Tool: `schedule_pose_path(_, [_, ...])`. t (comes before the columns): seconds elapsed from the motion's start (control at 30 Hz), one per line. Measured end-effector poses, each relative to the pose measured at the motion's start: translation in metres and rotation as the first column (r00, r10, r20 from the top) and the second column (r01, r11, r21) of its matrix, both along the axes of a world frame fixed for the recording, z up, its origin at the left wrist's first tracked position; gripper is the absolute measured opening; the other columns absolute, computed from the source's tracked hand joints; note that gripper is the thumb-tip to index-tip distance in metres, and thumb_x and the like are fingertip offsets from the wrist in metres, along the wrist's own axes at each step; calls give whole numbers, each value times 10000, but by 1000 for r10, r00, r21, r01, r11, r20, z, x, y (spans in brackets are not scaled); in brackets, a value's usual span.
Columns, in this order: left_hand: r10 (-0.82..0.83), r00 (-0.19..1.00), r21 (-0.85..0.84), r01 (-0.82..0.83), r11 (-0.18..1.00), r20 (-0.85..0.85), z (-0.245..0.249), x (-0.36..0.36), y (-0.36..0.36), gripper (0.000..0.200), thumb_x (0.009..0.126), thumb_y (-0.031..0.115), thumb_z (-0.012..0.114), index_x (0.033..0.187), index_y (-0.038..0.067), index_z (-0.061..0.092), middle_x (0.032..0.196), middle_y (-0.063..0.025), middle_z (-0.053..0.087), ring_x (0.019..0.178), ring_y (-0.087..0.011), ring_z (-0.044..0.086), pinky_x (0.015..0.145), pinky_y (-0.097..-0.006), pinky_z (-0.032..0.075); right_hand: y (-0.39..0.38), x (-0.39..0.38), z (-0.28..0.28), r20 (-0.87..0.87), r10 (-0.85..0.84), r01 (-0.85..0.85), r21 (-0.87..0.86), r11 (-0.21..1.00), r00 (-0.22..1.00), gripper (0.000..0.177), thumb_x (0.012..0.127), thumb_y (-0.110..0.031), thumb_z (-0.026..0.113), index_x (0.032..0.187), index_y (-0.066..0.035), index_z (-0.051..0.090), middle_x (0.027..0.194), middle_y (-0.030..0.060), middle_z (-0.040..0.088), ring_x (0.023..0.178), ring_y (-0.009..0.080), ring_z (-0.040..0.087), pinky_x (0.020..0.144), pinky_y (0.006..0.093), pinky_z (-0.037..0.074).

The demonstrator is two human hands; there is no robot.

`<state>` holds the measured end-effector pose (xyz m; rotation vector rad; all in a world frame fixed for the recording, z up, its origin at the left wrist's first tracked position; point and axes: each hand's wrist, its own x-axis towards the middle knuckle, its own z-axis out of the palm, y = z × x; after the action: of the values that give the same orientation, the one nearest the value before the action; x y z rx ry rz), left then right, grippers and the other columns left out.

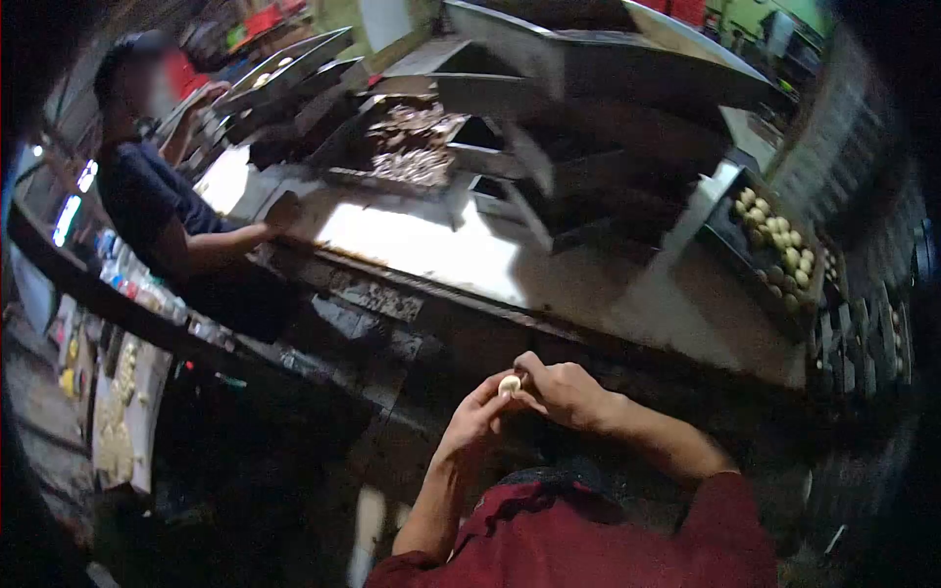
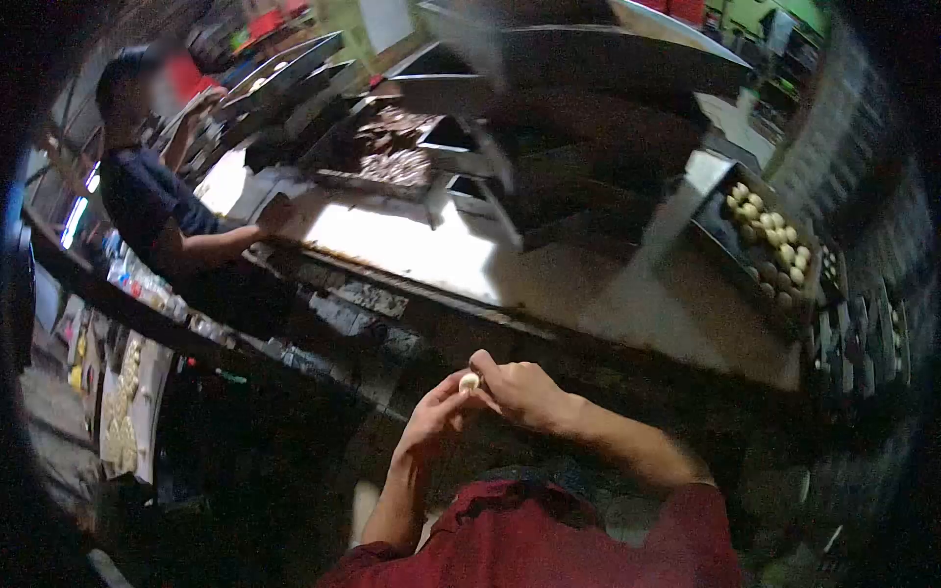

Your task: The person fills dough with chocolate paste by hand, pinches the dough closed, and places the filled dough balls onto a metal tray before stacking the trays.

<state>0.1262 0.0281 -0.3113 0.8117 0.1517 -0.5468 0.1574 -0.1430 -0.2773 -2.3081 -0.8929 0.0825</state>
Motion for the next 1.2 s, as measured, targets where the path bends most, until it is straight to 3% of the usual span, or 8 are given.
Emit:
schedule_pose_path(0.23, [-251, 961, 274, 211, 938, 118, -35, 22, -136, 329, 883, 207, 540, 1157, 37, 472, 1005, -52, 553, 917, -140, 536, 793, -292, 441, -139, -30, -37, -645, -289, 548, 244, 800, 708, 214, 872, -95, 494, 1046, 21, 544, 1000, 115, 578, 973, 182, 539, 835, 319, 440])
schedule_pose_path(0.3, [-214, 968, 362, 153, 920, 134, -31, 41, -207, 326, 886, 203, 534, 1159, 38, 467, 1016, -61, 548, 939, -152, 527, 799, -308, 440, -168, -51, -55, 157, -562, 486, 350, 801, 812, 232, 867, -79, 483, 1077, 6, 531, 1069, 145, 524, 1058, 246, 491, 878, 356, 419])
schedule_pose_path(0.4, [-230, 918, 525, 28, 851, 324, -41, 81, -310, 317, 875, 185, 534, 1151, 44, 469, 1075, -103, 520, 1010, -213, 498, 832, -350, 428, -237, -46, -82, 429, -582, 613, 79, 786, 691, 238, 858, -110, 500, 1078, -31, 546, 1048, 153, 552, 1001, 276, 532, 830, 407, 433])
schedule_pose_path(0.47, [-409, 76, 384, -532, 754, 909, -95, 126, -357, 358, 858, 197, 543, 1179, 61, 464, 1166, -147, 478, 1094, -283, 459, 887, -387, 407, -287, -34, -103, 222, -769, 767, 115, 631, 599, 233, 855, -145, 516, 1061, -46, 559, 1052, 153, 557, 993, 278, 540, 804, 422, 443])
schedule_pose_path(0.5, [-411, 72, 384, -531, 756, 909, -115, 140, -367, 358, 858, 197, 543, 1179, 61, 464, 1166, -147, 478, 1094, -283, 459, 887, -387, 407, -312, -18, -117, -96, -862, 861, 176, 478, 498, 228, 855, -169, 526, 1044, -49, 565, 1063, 150, 552, 1003, 270, 533, 793, 421, 448])
schedule_pose_path(0.6, [-606, 425, 667, 7, 745, 673, -121, 153, -364, 386, 835, 146, 553, 1203, 73, 460, 1225, -161, 448, 1140, -311, 432, 923, -405, 388, -354, 46, -173, 366, -834, 867, 122, 483, 414, 234, 855, -202, 535, 1024, -45, 569, 1058, 145, 561, 971, 264, 547, 753, 426, 459])
schedule_pose_path(0.87, [-344, 826, 805, -203, 557, 446, -65, 123, -175, 297, 829, 61, 565, 1119, 14, 524, 1176, -122, 516, 1072, -235, 507, 873, -336, 435, -329, 9, -172, 156, -431, 450, -119, 885, 889, 354, 855, -153, 530, 1190, -61, 460, 1235, 147, 445, 1159, 325, 403, 988, 429, 310])
schedule_pose_path(1.2, [-713, 421, 679, 259, 687, 560, -61, 214, -110, 308, 863, 134, 525, 1153, 28, 538, 1296, -105, 431, 1187, -278, 406, 977, -387, 364, -264, 64, -185, 191, -760, 765, -358, 535, 621, 413, 828, -278, 544, 1184, -75, 500, 1189, 150, 496, 1137, 320, 442, 990, 453, 319])
